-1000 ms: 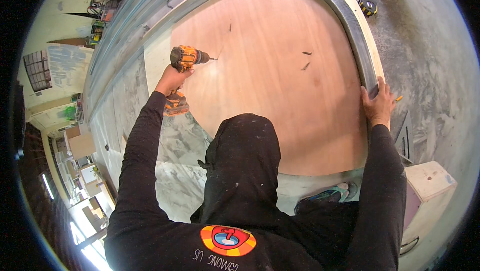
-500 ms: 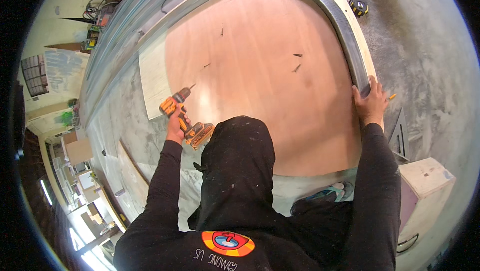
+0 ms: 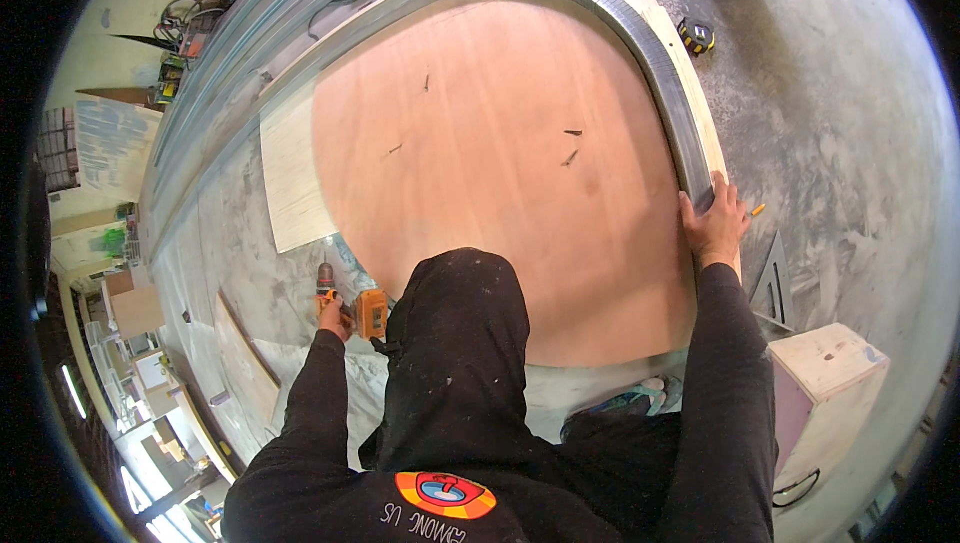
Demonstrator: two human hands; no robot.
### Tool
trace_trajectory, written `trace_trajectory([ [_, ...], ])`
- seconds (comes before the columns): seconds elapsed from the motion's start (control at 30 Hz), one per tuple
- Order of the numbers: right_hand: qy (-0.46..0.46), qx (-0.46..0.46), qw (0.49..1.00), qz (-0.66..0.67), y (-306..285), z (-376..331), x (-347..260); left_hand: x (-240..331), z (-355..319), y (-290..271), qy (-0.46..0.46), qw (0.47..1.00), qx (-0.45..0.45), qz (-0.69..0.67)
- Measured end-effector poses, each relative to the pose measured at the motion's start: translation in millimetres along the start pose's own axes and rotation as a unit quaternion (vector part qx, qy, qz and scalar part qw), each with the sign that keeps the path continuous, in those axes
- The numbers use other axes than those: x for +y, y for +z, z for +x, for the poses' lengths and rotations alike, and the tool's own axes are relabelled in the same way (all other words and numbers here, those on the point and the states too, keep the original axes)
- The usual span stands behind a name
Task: Assembling a curved wooden and metal frame using a drill, screws, and an angle square.
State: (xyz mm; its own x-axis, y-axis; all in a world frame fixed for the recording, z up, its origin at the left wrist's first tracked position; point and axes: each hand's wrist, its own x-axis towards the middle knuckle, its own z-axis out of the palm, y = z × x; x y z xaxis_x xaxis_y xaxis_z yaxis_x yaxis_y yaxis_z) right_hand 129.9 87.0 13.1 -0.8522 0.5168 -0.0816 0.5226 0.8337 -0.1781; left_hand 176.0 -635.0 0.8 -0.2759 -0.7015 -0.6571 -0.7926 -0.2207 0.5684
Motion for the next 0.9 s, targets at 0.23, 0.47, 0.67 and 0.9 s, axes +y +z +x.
trace_trajectory([
  [0.23, -0.003, 0.001, 1.0, 0.009, 1.9, 2.0, -6.2, 92.8, 2.7, 134.5, 0.59, 0.741, 0.027, 0.32],
  [0.47, -0.008, 0.001, 0.999, 0.035, 3.6, 4.2, -15.2, 155.0, -30.3, 280.4, 0.591, 0.743, -0.004, 0.314],
  [0.67, 0.007, 0.003, 1.0, 0.027, 0.6, 3.0, -7.8, 193.4, -64.9, 359.1, 0.586, 0.773, 0.021, 0.243],
  [0.9, 0.003, 0.004, 1.0, 0.026, 6.1, 0.8, -11.7, 225.6, -64.6, 397.3, 0.517, 0.761, 0.016, 0.393],
])
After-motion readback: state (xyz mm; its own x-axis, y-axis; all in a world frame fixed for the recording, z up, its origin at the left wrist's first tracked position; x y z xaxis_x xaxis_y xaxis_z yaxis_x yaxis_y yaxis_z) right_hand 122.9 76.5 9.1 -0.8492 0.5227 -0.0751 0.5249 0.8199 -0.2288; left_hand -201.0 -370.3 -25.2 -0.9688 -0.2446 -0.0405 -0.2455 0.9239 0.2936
